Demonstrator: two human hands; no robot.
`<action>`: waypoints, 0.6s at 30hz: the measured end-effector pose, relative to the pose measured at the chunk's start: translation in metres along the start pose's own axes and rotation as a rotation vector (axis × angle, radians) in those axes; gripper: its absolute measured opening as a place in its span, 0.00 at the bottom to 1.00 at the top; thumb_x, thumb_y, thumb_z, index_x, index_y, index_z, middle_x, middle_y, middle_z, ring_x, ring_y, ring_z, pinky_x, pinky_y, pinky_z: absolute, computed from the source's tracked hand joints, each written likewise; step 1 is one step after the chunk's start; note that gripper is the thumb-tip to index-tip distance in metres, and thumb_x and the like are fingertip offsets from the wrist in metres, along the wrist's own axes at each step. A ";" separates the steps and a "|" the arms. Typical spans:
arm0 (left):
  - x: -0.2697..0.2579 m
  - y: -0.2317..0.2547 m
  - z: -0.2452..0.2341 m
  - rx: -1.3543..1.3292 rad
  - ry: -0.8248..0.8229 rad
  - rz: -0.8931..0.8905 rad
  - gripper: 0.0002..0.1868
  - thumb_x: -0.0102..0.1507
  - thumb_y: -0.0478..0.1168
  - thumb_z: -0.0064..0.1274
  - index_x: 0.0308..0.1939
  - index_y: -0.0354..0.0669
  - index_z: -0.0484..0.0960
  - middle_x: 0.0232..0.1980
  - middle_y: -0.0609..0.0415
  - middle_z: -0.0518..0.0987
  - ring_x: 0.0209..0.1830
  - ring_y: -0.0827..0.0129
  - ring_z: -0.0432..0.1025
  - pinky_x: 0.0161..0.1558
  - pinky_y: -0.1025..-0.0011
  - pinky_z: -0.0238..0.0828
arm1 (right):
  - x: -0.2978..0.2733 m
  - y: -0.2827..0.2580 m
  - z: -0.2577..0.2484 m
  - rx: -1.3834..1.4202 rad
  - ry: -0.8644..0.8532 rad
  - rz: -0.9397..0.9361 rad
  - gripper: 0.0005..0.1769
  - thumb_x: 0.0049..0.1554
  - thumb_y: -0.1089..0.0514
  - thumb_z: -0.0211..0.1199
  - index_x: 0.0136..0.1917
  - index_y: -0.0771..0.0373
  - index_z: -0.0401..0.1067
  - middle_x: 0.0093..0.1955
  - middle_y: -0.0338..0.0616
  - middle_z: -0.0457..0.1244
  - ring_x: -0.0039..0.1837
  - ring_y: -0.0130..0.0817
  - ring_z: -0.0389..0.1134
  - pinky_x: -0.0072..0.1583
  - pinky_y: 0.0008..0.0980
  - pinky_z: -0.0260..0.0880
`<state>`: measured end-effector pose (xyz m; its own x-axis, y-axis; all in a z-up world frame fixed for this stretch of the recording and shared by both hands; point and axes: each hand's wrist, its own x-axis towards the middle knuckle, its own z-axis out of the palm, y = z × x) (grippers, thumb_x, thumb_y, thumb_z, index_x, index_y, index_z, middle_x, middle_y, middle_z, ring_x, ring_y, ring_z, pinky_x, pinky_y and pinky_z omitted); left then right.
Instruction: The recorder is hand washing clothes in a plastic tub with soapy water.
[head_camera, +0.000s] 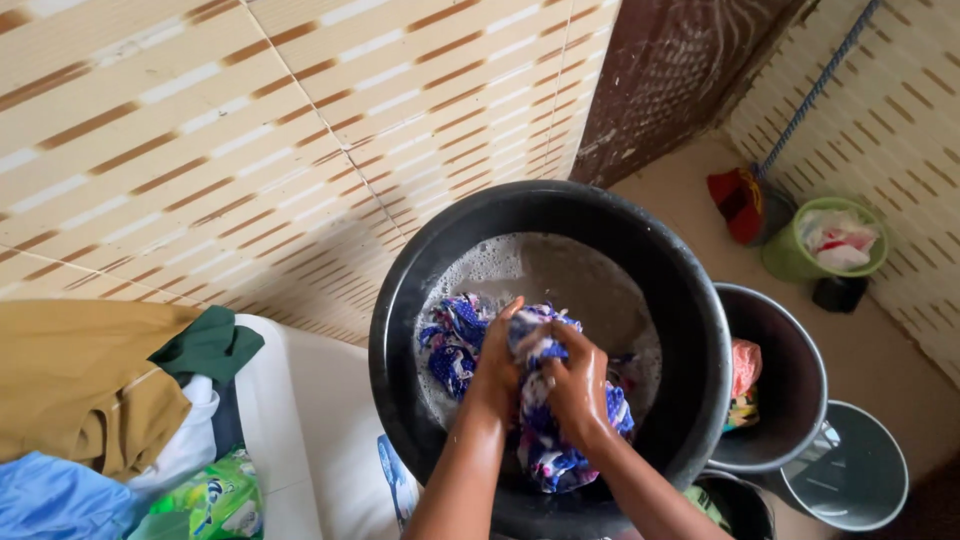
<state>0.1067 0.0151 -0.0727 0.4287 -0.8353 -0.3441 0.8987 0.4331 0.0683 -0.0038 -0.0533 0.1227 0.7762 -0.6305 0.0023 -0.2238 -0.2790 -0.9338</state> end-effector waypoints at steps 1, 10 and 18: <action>-0.018 0.023 -0.007 0.000 0.000 -0.005 0.26 0.71 0.63 0.48 0.49 0.43 0.78 0.46 0.48 0.81 0.46 0.55 0.77 0.49 0.58 0.79 | -0.005 -0.007 -0.003 -0.001 0.004 0.002 0.24 0.43 0.67 0.56 0.54 0.64 0.77 0.49 0.55 0.72 0.51 0.43 0.75 0.57 0.34 0.71; 0.022 0.014 -0.020 0.112 0.255 0.128 0.17 0.68 0.53 0.44 0.44 0.45 0.81 0.41 0.52 0.83 0.39 0.59 0.78 0.43 0.62 0.79 | 0.025 0.075 0.009 -0.387 -0.321 -0.395 0.27 0.40 0.50 0.58 0.51 0.66 0.74 0.43 0.62 0.68 0.44 0.61 0.70 0.47 0.52 0.70; 0.009 0.039 -0.034 0.248 0.475 0.125 0.29 0.68 0.66 0.37 0.38 0.48 0.81 0.32 0.55 0.82 0.30 0.61 0.75 0.34 0.61 0.76 | 0.010 -0.004 -0.005 -0.307 -0.468 -0.275 0.26 0.46 0.51 0.64 0.55 0.65 0.64 0.45 0.63 0.66 0.50 0.59 0.68 0.51 0.51 0.67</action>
